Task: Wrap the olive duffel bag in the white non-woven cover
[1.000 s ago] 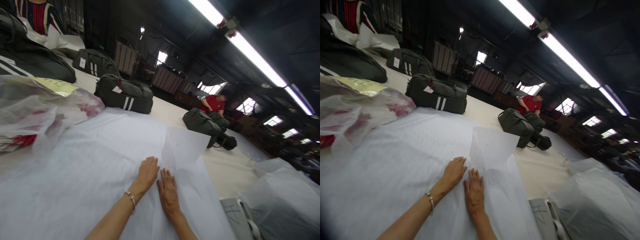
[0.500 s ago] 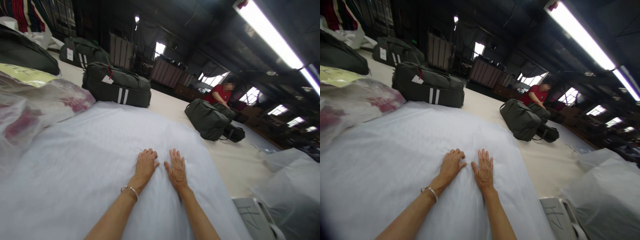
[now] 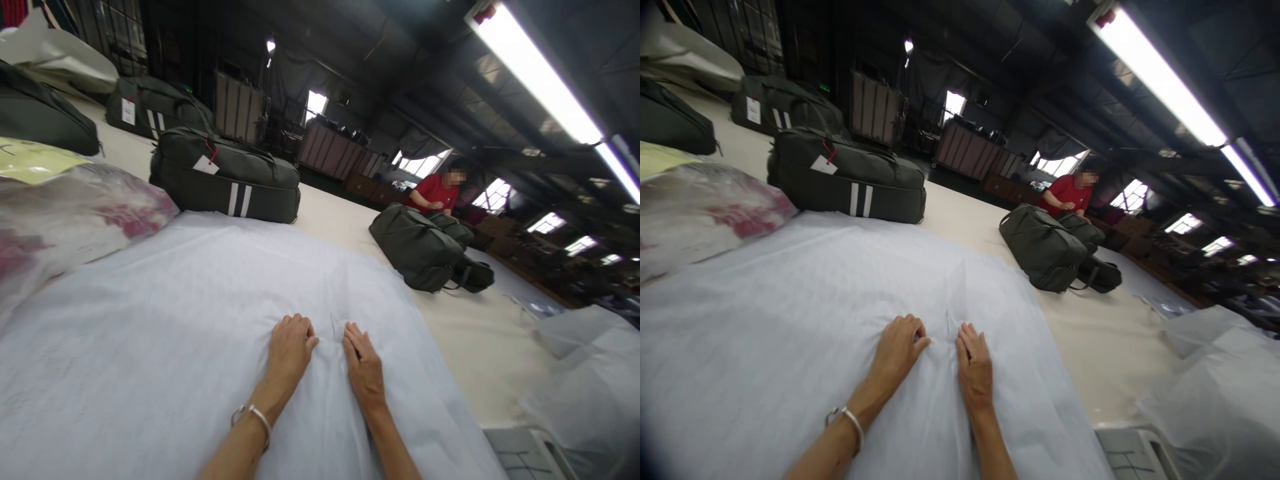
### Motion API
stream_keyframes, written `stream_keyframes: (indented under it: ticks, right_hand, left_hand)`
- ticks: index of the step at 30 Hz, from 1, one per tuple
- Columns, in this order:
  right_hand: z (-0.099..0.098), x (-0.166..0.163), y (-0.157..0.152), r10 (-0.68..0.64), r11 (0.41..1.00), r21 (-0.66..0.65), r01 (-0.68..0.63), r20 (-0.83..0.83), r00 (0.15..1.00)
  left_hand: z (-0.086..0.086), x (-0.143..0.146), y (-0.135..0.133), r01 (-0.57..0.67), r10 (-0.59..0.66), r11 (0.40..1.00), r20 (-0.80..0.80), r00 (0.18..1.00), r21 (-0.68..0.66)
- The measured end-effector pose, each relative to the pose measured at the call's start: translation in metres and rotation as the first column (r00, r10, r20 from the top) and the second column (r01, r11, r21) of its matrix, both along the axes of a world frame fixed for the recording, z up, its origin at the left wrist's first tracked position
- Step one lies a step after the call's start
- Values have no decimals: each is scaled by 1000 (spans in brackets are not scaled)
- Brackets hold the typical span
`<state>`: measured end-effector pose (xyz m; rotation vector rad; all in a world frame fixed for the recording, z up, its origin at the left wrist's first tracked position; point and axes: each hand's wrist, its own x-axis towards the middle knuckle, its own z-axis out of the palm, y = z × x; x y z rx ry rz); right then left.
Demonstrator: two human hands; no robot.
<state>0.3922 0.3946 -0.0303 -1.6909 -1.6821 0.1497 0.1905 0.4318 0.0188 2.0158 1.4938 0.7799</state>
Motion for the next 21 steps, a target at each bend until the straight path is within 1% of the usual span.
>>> stream_keyframes:
  ticks: [5, 8, 10, 11, 12, 14, 16, 17, 18, 19, 20, 21]
  right_hand:
    - [4, -1, -2, -54, 998, 24, 59, -160, 986]
    - [11, -4, -3, -112, 993, 5, 117, -249, 962]
    - [16, -4, -3, -132, 991, -33, 128, -279, 951]
    - [17, -5, -2, -125, 992, -50, 116, -267, 956]
    - [19, -6, 0, -108, 993, -63, 96, -230, 967]
    - [21, -10, 2, -55, 995, -93, 46, -98, 994]
    - [23, -19, 2, 30, 988, -154, -19, 69, 997]
    - [24, -26, 1, 84, 979, -194, -55, 145, 986]
    - [25, -34, 0, 139, 969, -231, -90, 209, 968]
    - [26, -42, -1, 186, 959, -258, -118, 260, 948]
    - [25, -50, -3, 217, 953, -272, -135, 300, 929]
    - [25, -58, -5, 231, 951, -277, -140, 329, 916]
  left_hand:
    - [10, -17, 10, -11, 38, 991, 197, 980, -136]
    - [16, -32, 16, 30, 28, 983, 313, 949, -179]
    - [20, -41, 20, 59, 40, 977, 449, 893, -205]
    - [22, -45, 21, 72, 62, 972, 536, 842, -225]
    - [24, -49, 21, 88, 91, 964, 625, 776, -250]
    - [31, -56, 21, 139, 144, 946, 767, 626, -292]
    - [40, -62, 19, 179, 165, 937, 833, 528, -299]
    - [46, -64, 18, 183, 164, 939, 849, 502, -290]
    - [52, -66, 17, 179, 153, 946, 857, 493, -272]
    - [57, -66, 16, 170, 132, 954, 854, 504, -248]
    - [60, -65, 15, 154, 107, 963, 837, 537, -221]
    - [62, -63, 14, 130, 78, 973, 803, 591, -190]
